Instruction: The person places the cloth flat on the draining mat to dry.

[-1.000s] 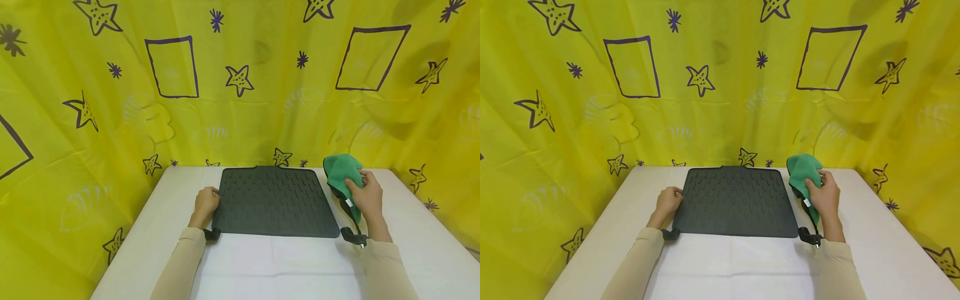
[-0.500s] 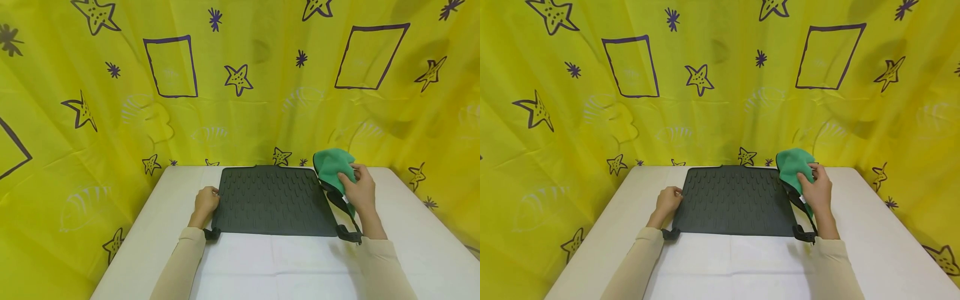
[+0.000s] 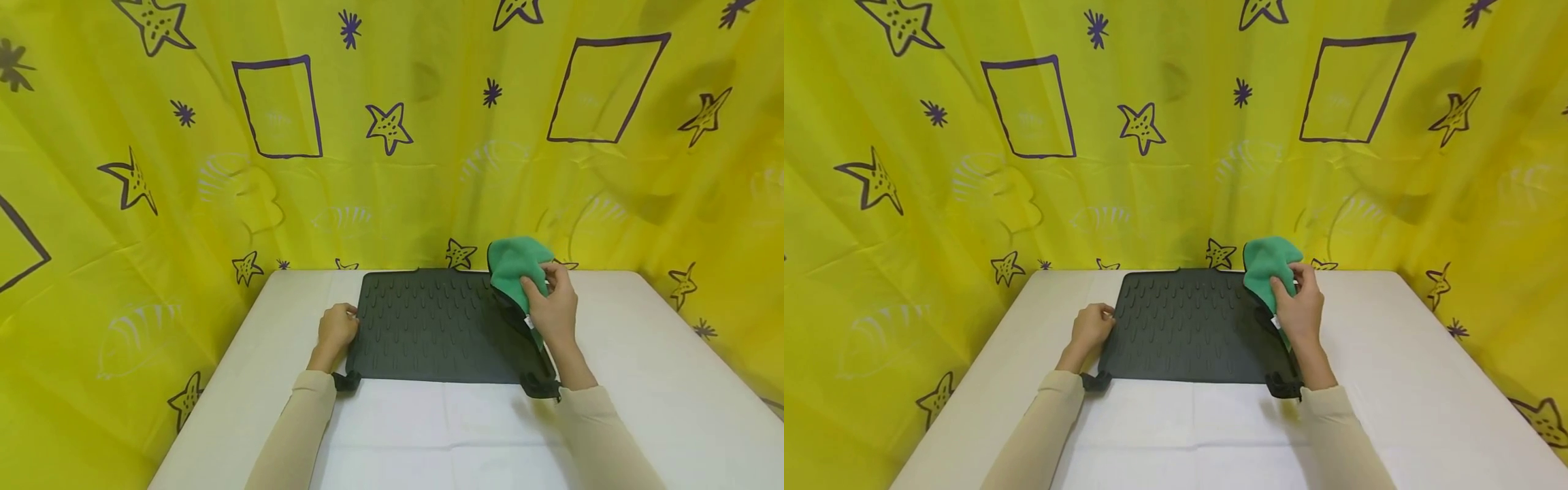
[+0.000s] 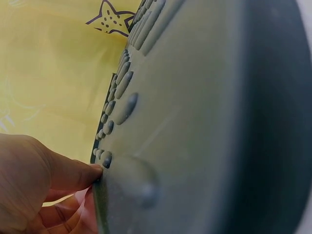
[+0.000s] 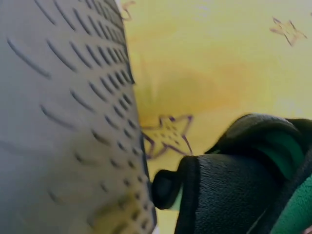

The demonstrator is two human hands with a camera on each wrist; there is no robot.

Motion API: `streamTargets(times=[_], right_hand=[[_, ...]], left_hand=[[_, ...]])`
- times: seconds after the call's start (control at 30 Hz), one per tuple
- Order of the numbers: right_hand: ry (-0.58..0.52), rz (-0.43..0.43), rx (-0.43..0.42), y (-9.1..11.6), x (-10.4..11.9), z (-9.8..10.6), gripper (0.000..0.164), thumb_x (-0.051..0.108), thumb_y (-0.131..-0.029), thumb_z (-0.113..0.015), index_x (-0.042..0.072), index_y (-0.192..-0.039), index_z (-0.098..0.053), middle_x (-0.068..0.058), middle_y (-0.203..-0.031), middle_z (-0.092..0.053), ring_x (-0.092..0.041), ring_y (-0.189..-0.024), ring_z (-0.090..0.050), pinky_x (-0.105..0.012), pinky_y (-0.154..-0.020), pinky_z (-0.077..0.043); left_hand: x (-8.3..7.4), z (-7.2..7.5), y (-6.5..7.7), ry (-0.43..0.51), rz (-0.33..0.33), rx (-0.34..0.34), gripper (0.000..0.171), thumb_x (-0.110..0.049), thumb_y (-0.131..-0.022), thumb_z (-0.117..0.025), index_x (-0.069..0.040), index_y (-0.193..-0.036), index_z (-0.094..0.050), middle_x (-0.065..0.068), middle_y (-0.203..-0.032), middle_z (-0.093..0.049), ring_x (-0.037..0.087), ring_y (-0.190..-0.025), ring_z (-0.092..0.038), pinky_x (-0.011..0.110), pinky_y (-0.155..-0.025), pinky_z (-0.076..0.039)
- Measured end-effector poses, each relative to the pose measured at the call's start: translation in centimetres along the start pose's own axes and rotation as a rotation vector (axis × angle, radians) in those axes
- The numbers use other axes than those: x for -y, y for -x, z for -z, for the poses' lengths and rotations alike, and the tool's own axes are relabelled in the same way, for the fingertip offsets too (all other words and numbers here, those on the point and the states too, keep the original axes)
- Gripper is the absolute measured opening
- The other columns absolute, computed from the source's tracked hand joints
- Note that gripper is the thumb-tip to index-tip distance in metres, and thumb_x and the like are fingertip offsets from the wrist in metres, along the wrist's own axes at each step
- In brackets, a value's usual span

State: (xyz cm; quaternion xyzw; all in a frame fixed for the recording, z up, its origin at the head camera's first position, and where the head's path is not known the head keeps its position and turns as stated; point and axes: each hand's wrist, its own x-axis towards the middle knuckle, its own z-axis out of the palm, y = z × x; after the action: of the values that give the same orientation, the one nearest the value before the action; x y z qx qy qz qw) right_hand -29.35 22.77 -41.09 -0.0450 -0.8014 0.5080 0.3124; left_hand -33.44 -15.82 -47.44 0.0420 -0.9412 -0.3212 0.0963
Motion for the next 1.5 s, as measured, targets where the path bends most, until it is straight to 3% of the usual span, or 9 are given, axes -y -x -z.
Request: streamTargets(times=[0.1,0.2,0.33,0.47,0.6,0.67,1.07,1.27,1.5], right_hand=[[-0.031,0.037,-0.013,0.7,0.0,-1.5,0.038,0.013,-0.097,-0.068,-0.001,-0.129,-0.055,-0.019,-0.127,-0.067,0.002,-0.098,-0.055,-0.012,-0.085,-0.040],[-0.057,0.058,-0.011,1.4,-0.1,-2.8,0.036,0.011,-0.097,-0.067,-0.001,-0.128,-0.054,-0.020,-0.125,-0.067,-0.010,-0.098,-0.060,-0.011,-0.083,-0.041],[-0.080,0.076,0.006,2.2,-0.4,-4.2,0.035,0.010,-0.098,-0.067,0.000,-0.128,-0.052,-0.018,-0.127,-0.066,-0.027,-0.114,-0.066,-0.008,-0.090,-0.041],[-0.085,0.083,0.058,2.9,-0.7,-5.3,0.036,0.010,-0.098,-0.067,0.001,-0.129,-0.052,-0.019,-0.130,-0.066,-0.033,-0.127,-0.063,-0.024,-0.103,-0.047],[-0.037,0.075,0.155,3.4,-1.1,-6.0,0.037,0.011,-0.098,-0.067,0.002,-0.130,-0.050,-0.024,-0.135,-0.063,-0.040,-0.131,-0.059,-0.051,-0.107,-0.048],[0.007,0.067,0.208,3.5,-1.2,-6.2,0.038,0.012,-0.099,-0.067,0.003,-0.130,-0.049,-0.025,-0.136,-0.062,-0.042,-0.130,-0.059,-0.055,-0.106,-0.048],[0.202,0.091,0.486,4.5,-1.7,-6.8,0.043,0.021,-0.100,-0.066,0.006,-0.136,-0.049,-0.029,-0.134,-0.062,-0.043,-0.106,-0.066,-0.055,-0.088,-0.052],[0.261,0.076,0.634,4.6,-1.6,-6.6,0.051,0.028,-0.101,-0.063,0.009,-0.146,-0.047,-0.030,-0.139,-0.059,-0.047,-0.121,-0.061,-0.061,-0.095,-0.049],[0.260,0.135,0.827,4.4,-1.4,-6.5,0.060,0.035,-0.102,-0.062,0.010,-0.153,-0.044,-0.026,-0.152,-0.050,-0.048,-0.137,-0.049,-0.065,-0.106,-0.043]], left_hand=[[0.0,0.0,0.0,0.004,0.006,0.003,0.023,-0.011,-0.093,-0.068,-0.003,-0.113,-0.076,0.016,-0.106,-0.078,0.039,-0.099,-0.073,0.050,-0.085,-0.058],[0.0,0.0,0.0,0.004,0.011,0.006,0.025,-0.011,-0.092,-0.068,-0.005,-0.115,-0.075,0.016,-0.107,-0.078,0.039,-0.100,-0.073,0.051,-0.085,-0.058],[0.0,0.0,0.0,0.003,0.012,0.005,0.026,-0.011,-0.092,-0.068,-0.007,-0.117,-0.075,0.016,-0.107,-0.078,0.038,-0.097,-0.073,0.051,-0.083,-0.057],[0.1,0.0,-0.1,0.002,0.011,0.003,0.027,-0.011,-0.092,-0.068,-0.008,-0.117,-0.075,0.014,-0.103,-0.078,0.037,-0.094,-0.073,0.050,-0.081,-0.057],[0.1,0.1,-0.2,-0.002,0.014,0.003,0.027,-0.012,-0.092,-0.068,-0.009,-0.118,-0.075,0.013,-0.101,-0.079,0.037,-0.092,-0.073,0.050,-0.080,-0.058],[0.1,0.1,-0.2,-0.002,0.015,0.004,0.027,-0.012,-0.092,-0.068,-0.009,-0.118,-0.075,0.014,-0.101,-0.078,0.037,-0.092,-0.073,0.050,-0.080,-0.057],[0.1,0.0,-0.3,-0.002,0.018,0.004,0.027,-0.011,-0.091,-0.068,-0.009,-0.117,-0.076,0.015,-0.105,-0.078,0.036,-0.091,-0.072,0.050,-0.081,-0.057],[0.0,0.1,-0.1,0.001,0.008,0.007,0.027,-0.011,-0.091,-0.068,-0.008,-0.116,-0.076,0.014,-0.100,-0.078,0.033,-0.086,-0.071,0.049,-0.078,-0.057],[-0.1,0.1,-0.1,-0.009,0.016,0.004,0.030,-0.011,-0.091,-0.067,-0.009,-0.120,-0.074,0.014,-0.102,-0.078,0.034,-0.087,-0.071,0.049,-0.078,-0.057]])
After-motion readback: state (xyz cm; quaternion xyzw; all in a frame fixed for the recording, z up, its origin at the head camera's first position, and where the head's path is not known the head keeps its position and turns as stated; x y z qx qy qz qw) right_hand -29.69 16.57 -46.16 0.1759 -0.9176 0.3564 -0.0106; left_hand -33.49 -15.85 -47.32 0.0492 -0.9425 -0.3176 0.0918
